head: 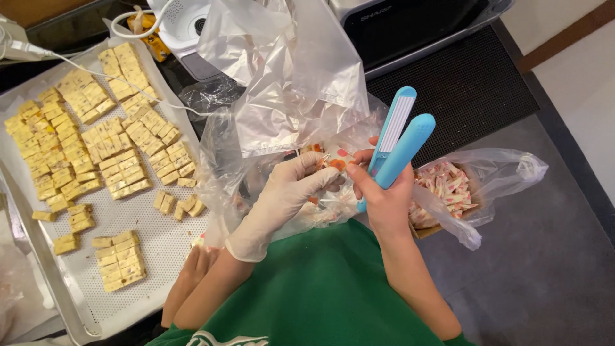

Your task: Packaging small food items into plastic bags and sealing them using a handheld heat sealer

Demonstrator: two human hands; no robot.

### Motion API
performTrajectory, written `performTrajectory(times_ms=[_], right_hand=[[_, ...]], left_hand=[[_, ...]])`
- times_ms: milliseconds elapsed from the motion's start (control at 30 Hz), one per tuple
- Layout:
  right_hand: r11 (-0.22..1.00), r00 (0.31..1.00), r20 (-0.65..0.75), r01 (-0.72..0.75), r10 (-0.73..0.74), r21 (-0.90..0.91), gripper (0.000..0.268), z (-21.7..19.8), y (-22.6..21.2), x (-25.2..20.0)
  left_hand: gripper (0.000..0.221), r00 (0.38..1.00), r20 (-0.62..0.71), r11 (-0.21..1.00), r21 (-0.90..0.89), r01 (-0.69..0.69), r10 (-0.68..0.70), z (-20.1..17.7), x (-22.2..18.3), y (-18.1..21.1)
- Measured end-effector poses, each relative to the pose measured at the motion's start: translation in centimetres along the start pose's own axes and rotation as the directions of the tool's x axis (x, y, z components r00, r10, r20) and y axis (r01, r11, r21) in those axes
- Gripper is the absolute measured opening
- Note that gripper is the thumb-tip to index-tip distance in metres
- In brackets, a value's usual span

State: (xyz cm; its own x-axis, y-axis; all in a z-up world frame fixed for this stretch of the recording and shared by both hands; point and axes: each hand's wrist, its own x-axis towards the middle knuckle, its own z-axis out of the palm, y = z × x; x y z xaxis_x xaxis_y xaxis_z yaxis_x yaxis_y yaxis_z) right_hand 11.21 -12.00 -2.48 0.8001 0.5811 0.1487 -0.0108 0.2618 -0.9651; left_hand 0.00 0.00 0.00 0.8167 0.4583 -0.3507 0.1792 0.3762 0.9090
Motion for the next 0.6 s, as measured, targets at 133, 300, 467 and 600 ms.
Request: performTrajectory(times_ms=[133, 300, 467, 600], right_hand=[[0.991, 0.989, 0.065, -0.135, 0.135, -0.007, 0.05, -0.6, -0.7, 0.2], [0.941, 0.9, 0.329, -0.328, 0.285, 0.082, 0.059, -1.3, -0.8, 0.4], [0.941, 0.821, 0.464, -0.32, 0.332, -0.107, 0.044, -0.8, -1.1, 1.0], [0.938, 0.803, 0.487, -0.323, 0.343, -0.127, 0.04, -0.6, -1.6, 1.6]], left_hand=[[0.017, 0.998, -0.044, 0.999, 0.006, -0.036, 0.037, -0.1, -0.3, 0.7], [0.018, 0.994, -0.099, 0.998, 0.046, -0.034, 0.038, -1.7, 0.5, 1.3], [0.021, 0.994, -0.109, 0.998, 0.056, -0.026, 0.032, -2.2, -0.3, 3.1], [0.022, 0.994, -0.109, 0.997, 0.082, -0.012, 0.021, -2.2, -1.2, 4.2]])
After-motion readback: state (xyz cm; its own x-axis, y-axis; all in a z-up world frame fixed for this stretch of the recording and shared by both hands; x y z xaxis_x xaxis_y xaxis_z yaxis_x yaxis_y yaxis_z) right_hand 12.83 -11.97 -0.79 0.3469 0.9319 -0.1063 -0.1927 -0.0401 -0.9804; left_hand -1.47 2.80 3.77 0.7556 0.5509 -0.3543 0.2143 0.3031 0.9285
